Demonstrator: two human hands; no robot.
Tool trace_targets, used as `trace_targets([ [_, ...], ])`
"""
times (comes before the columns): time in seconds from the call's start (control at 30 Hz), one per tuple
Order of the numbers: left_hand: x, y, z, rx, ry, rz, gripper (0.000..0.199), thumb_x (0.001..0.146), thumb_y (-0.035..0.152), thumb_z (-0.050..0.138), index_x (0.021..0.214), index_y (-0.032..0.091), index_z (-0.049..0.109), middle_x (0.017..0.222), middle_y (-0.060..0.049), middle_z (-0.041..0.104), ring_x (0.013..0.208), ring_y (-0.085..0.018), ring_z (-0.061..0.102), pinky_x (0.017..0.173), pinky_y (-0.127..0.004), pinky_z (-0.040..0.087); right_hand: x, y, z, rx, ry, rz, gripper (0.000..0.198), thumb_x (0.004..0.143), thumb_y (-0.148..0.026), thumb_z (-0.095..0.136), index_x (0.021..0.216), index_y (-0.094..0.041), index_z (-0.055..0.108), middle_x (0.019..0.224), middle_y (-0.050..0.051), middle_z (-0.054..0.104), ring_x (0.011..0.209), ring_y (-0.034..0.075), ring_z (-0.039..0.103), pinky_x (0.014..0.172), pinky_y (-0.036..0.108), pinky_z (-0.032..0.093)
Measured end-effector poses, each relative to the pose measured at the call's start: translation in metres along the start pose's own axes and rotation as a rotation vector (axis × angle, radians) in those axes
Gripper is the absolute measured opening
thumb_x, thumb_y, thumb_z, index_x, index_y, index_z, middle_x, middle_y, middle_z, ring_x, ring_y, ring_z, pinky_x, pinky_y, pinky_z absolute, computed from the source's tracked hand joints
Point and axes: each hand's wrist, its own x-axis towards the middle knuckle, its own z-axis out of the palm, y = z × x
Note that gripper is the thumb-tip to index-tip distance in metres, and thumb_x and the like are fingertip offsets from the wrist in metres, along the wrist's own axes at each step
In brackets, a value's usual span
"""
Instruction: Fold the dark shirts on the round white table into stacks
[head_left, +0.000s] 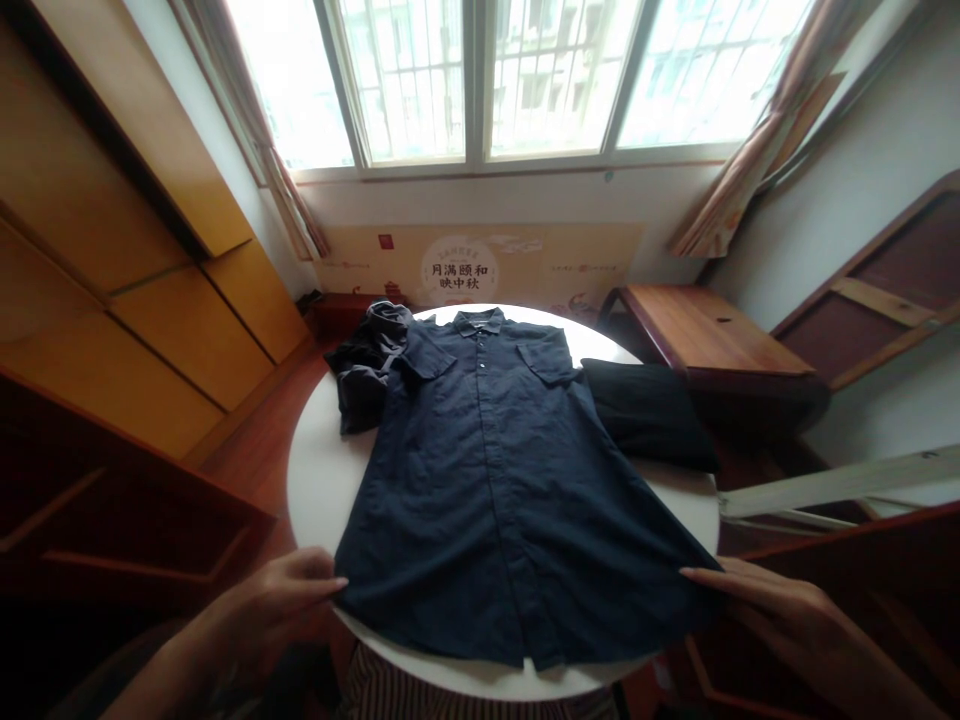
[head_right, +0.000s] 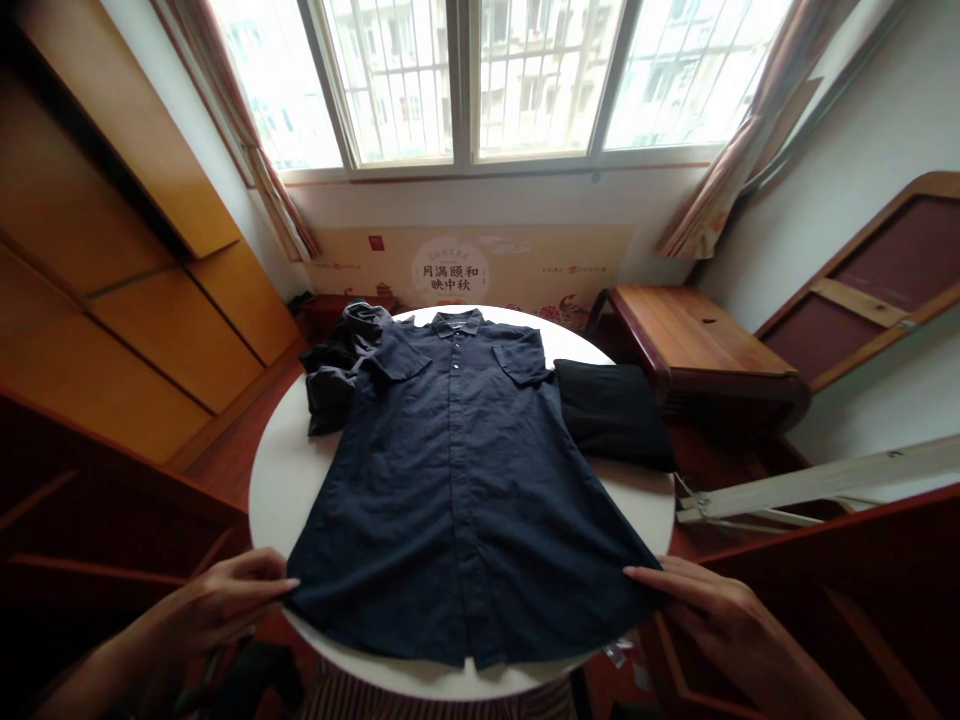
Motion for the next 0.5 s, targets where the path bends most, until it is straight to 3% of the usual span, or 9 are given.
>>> trace_targets([
  [0.03, -0.001, -0.004, -0.001, 0.041, -0.017, 0.048, 0.035, 0.095, 0.018, 0.048, 0.122, 0.027, 0.069, 0.094, -0.008, 0.068, 0.083, -0.014, 0.067, 0.076, -0.02, 0.057, 0.0, 0.002, 0.0, 0.013, -0.025, -0.023, 0.027, 0.088, -0.038, 0.059, 0.107, -0.038, 0.078, 0.101, 0.013, 0.075, 0.092, 0.026, 0.073, 0.079, 0.031, 0.057],
  [0.13, -0.004, -0.017, -0.004, 0.219, -0.028, 0.17, 0.047, 0.091, 0.007, 0.047, 0.132, 0.026, 0.062, 0.104, -0.008, 0.07, 0.09, -0.014, 0.07, 0.082, -0.021, 0.058, 0.003, -0.003, 0.002, 0.006, 0.087, -0.032, 0.028, 0.09, -0.048, 0.059, 0.1, -0.033, 0.081, 0.093, 0.016, 0.072, 0.083, 0.023, 0.072, 0.071, 0.027, 0.056],
  [0.27, -0.008, -0.021, 0.0, 0.26, 0.055, 0.227, 0.044, 0.093, 0.004, 0.045, 0.132, 0.019, 0.058, 0.126, -0.012, 0.066, 0.11, -0.016, 0.068, 0.093, -0.024, 0.056, 0.008, -0.018, 0.003, 0.008, 0.255, -0.174, 0.028, 0.089, -0.048, 0.061, 0.093, -0.03, 0.082, 0.1, 0.014, 0.066, 0.08, 0.018, 0.07, 0.071, 0.025, 0.057],
  [0.4, -0.009, -0.011, 0.001, 0.093, 0.188, 0.157, 0.04, 0.097, 0.009, 0.044, 0.133, 0.022, 0.056, 0.126, -0.009, 0.068, 0.109, -0.017, 0.069, 0.092, -0.026, 0.059, 0.011, -0.018, -0.003, 0.033, 0.199, -0.319, 0.021, 0.088, -0.032, 0.065, 0.103, -0.029, 0.079, 0.125, 0.012, 0.067, 0.096, 0.022, 0.073, 0.079, 0.025, 0.06],
  [0.5, -0.009, -0.005, -0.003, 0.056, 0.241, 0.074, 0.036, 0.099, 0.014, 0.042, 0.128, 0.022, 0.062, 0.111, -0.007, 0.075, 0.099, -0.018, 0.073, 0.085, -0.028, 0.062, 0.009, -0.012, -0.007, 0.028, 0.156, -0.301, 0.025, 0.089, -0.027, 0.063, 0.109, -0.027, 0.077, 0.113, 0.009, 0.074, 0.1, 0.024, 0.073, 0.087, 0.027, 0.059],
])
